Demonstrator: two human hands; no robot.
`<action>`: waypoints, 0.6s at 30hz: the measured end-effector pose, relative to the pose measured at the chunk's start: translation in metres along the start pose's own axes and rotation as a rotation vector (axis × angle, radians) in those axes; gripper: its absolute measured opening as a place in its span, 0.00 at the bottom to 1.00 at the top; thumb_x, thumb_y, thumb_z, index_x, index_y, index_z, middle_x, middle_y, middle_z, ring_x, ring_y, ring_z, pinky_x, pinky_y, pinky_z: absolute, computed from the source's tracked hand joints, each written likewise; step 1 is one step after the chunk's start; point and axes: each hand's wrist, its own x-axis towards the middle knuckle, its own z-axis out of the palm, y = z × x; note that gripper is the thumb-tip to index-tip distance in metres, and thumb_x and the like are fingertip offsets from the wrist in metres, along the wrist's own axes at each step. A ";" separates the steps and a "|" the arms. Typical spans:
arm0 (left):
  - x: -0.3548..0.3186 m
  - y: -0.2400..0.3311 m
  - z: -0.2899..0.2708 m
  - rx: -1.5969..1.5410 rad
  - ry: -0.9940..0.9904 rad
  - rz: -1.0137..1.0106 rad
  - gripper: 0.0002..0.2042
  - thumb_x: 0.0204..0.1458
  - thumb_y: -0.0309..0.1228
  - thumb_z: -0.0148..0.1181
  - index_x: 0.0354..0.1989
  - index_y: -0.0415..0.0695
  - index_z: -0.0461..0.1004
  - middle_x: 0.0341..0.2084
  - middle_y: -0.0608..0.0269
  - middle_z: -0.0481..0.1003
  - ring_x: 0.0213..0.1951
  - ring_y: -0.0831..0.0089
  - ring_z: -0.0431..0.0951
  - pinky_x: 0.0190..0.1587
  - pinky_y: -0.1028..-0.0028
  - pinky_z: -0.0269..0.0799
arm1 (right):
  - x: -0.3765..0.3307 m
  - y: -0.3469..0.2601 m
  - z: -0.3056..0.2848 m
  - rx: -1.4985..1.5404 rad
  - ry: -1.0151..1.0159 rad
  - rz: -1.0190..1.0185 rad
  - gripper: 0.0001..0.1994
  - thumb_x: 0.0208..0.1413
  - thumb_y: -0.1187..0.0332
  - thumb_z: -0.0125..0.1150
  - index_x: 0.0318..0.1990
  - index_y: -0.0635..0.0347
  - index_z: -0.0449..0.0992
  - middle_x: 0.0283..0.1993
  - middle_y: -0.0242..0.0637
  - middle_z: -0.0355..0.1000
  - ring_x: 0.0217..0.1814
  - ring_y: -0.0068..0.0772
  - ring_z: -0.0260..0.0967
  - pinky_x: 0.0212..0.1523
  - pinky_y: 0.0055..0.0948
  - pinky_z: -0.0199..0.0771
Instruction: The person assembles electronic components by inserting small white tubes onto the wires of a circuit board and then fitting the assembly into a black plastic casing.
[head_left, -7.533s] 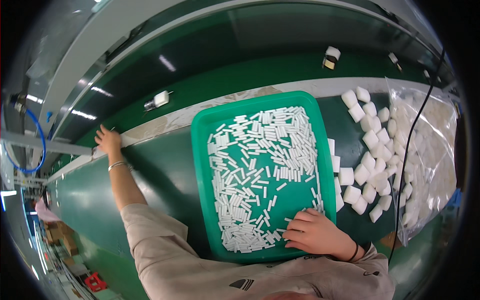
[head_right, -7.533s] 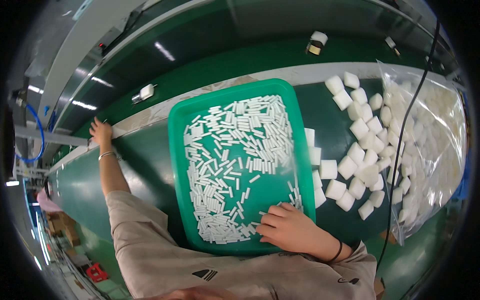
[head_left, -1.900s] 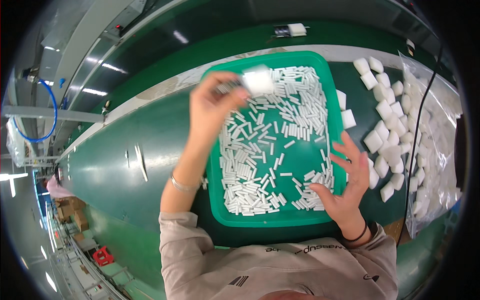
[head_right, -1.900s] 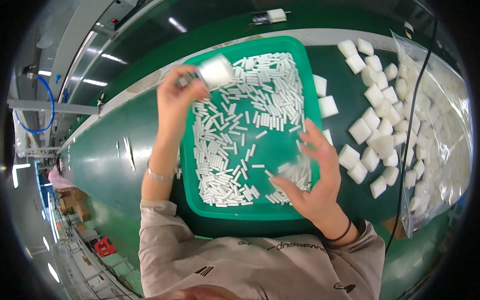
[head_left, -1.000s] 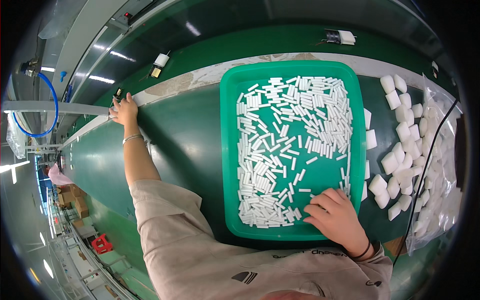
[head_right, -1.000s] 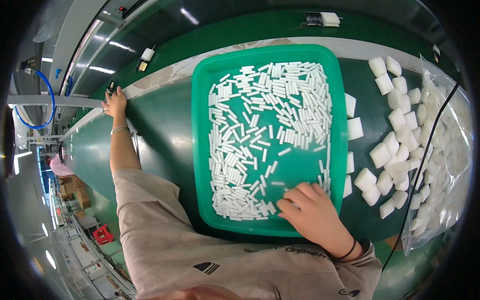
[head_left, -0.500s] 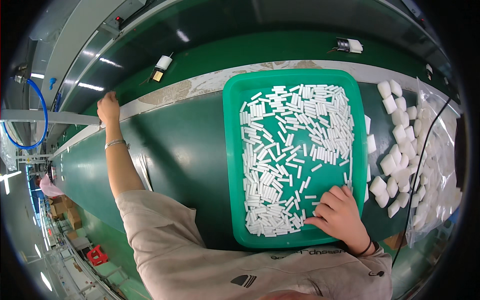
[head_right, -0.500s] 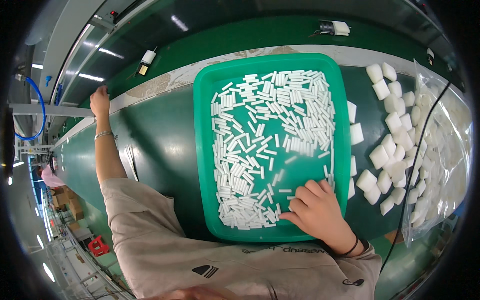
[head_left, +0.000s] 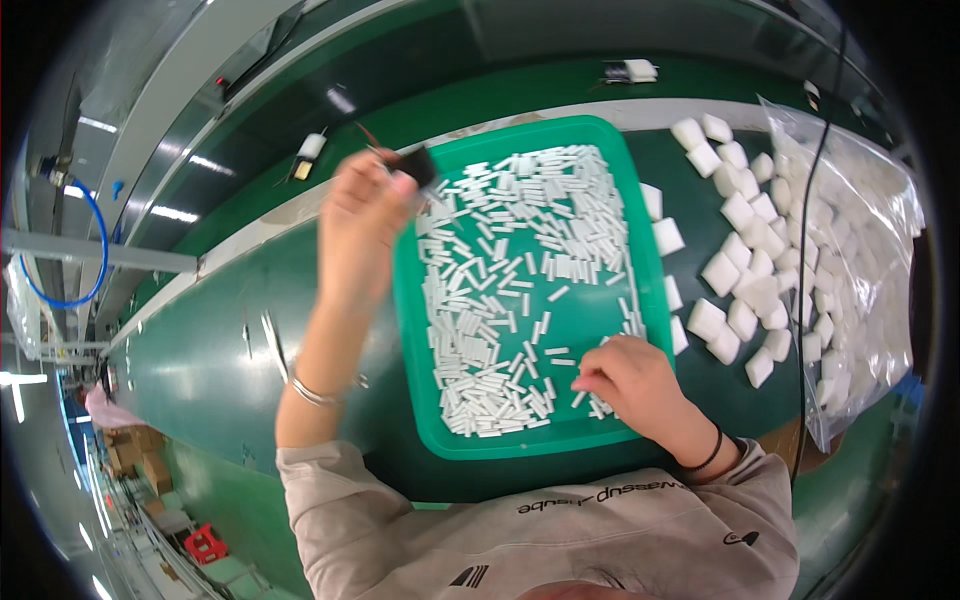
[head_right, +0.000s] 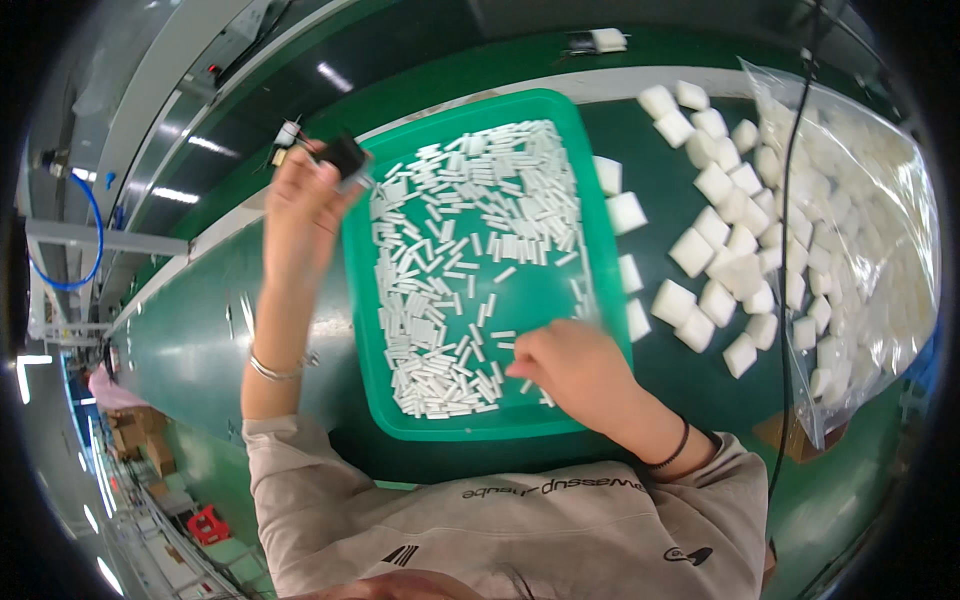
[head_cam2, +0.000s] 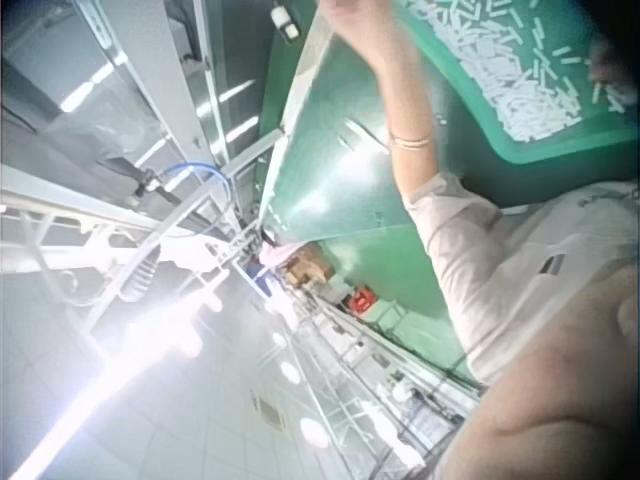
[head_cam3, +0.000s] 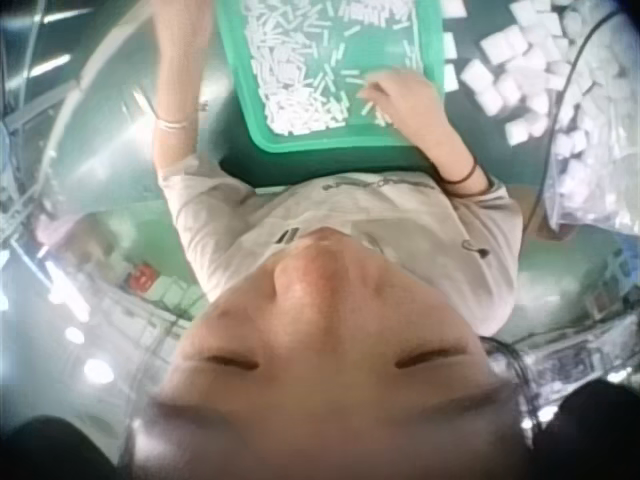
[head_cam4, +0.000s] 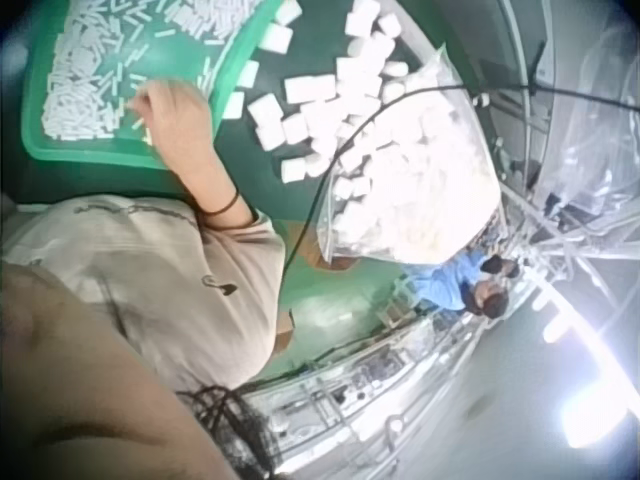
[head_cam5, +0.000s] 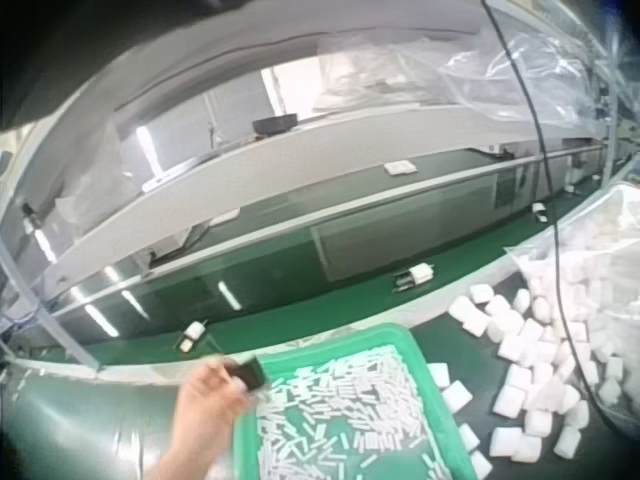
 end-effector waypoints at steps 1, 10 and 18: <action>-0.014 -0.007 0.027 -0.068 -0.049 -0.060 0.10 0.46 0.22 0.56 0.37 0.42 0.64 0.34 0.66 0.68 0.37 0.74 0.72 0.38 0.74 0.73 | 0.000 -0.001 -0.005 -0.011 0.016 0.017 0.09 0.39 0.69 0.63 0.26 0.59 0.68 0.21 0.33 0.64 0.22 0.32 0.62 0.23 0.28 0.62; -0.068 -0.034 0.074 -0.250 -0.293 -0.226 0.14 0.46 0.29 0.57 0.37 0.46 0.57 0.46 0.47 0.66 0.47 0.56 0.69 0.45 0.65 0.70 | -0.007 0.007 -0.014 0.692 0.359 0.342 0.08 0.43 0.79 0.59 0.33 0.69 0.74 0.30 0.39 0.73 0.31 0.24 0.72 0.32 0.18 0.70; -0.072 -0.036 0.071 -0.230 -0.266 -0.229 0.13 0.46 0.29 0.57 0.35 0.45 0.58 0.44 0.47 0.67 0.46 0.57 0.71 0.43 0.66 0.71 | -0.004 0.006 -0.013 0.714 0.389 0.362 0.06 0.42 0.80 0.60 0.31 0.69 0.73 0.29 0.38 0.73 0.29 0.22 0.71 0.31 0.17 0.69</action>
